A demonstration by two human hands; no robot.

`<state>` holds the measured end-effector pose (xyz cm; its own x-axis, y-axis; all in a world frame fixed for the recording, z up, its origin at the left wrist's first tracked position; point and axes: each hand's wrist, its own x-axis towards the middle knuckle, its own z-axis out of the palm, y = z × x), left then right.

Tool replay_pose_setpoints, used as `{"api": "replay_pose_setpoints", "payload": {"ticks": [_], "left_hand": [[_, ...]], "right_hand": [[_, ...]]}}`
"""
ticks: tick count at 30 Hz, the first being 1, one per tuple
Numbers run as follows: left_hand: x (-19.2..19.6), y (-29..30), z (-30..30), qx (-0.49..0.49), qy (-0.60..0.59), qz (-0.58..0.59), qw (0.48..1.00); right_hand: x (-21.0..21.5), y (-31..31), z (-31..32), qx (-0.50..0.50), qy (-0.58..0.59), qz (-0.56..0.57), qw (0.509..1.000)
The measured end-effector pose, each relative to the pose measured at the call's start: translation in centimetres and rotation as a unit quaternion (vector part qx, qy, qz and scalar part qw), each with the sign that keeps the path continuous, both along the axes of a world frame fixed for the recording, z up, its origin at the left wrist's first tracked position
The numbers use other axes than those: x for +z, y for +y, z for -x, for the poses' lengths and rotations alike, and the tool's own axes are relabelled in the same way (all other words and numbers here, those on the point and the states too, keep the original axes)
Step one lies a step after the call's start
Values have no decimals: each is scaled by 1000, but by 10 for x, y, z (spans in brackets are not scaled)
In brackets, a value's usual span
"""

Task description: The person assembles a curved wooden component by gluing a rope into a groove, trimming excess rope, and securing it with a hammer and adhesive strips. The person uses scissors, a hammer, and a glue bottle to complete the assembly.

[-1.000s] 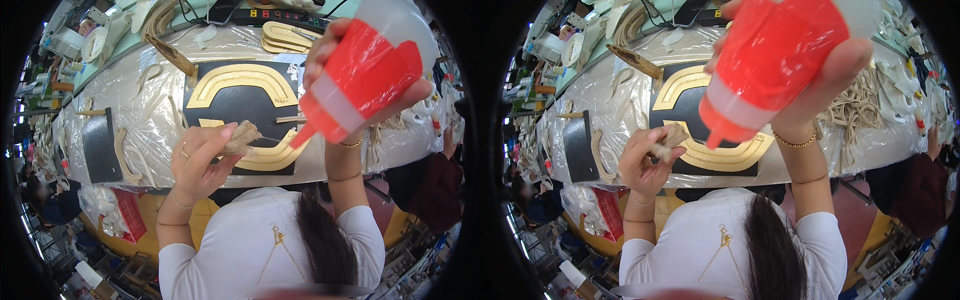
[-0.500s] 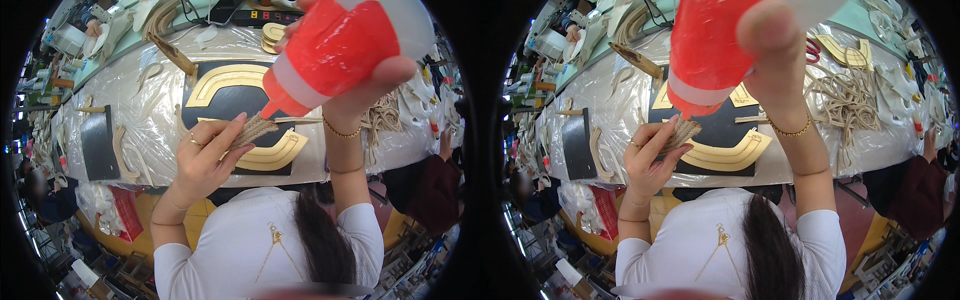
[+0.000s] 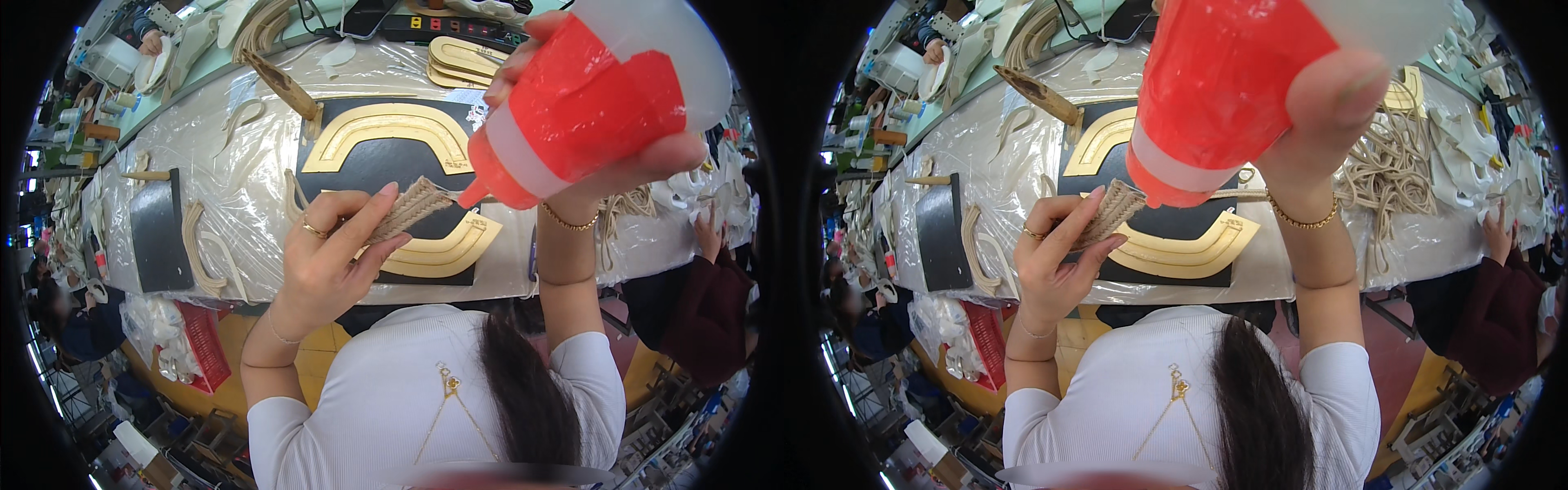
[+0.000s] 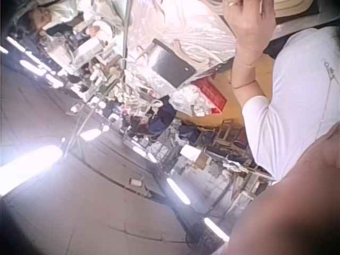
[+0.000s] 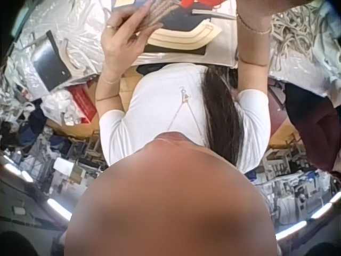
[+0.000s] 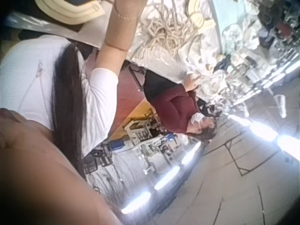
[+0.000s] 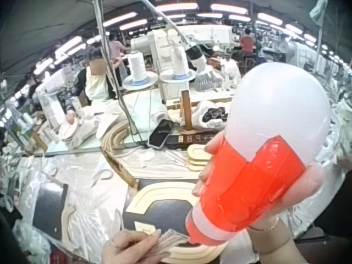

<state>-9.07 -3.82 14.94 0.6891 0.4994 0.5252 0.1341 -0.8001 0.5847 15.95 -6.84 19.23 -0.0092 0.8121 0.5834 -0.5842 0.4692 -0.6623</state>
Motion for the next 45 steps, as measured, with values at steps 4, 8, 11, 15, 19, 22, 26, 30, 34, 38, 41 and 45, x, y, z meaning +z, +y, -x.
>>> {"api": "replay_pose_setpoints", "payload": {"ticks": [4, 8, 11, 15, 19, 22, 26, 30, 34, 38, 41, 45], "left_hand": [[3, 0, 0, 10, -6, 16, 1000], [8, 10, 12, 32, 0, 18, 999], [12, 31, 42, 79, 24, 16, 996], [-1, 57, 99, 96, 135, -107, 980], [-47, 53, 154, 131, 320, -118, 931], [-82, 42, 190, 217, 360, -44, 906], [-118, 67, 208, 397, 205, 172, 878], [-155, 115, 169, 514, 151, 199, 821], [-171, 146, 150, 528, 202, 227, 793], [-167, 158, 160, 499, 210, 304, 784], [-149, 160, 173, 507, 134, 297, 798], [-110, 166, 190, 461, 50, 336, 820]], "right_hand": [[-33, -17, 4, -221, -43, 152, 963], [-63, -24, -12, 7, 113, 74, 991], [-73, -30, -27, 8, 189, 94, 977], [-84, -37, -36, -152, 170, 186, 956], [-100, -33, -37, -164, 144, 198, 956], [-108, -25, -35, -139, 150, 217, 955], [-113, -12, -24, -109, 126, 224, 960], [-113, -7, -9, -97, 109, 223, 964], [-112, -15, -8, -185, 117, 239, 946], [-113, -25, -22, -171, 89, 237, 952], [-115, -28, -30, -206, 76, 254, 942], [-118, -24, -29, -245, 93, 260, 930]]}}
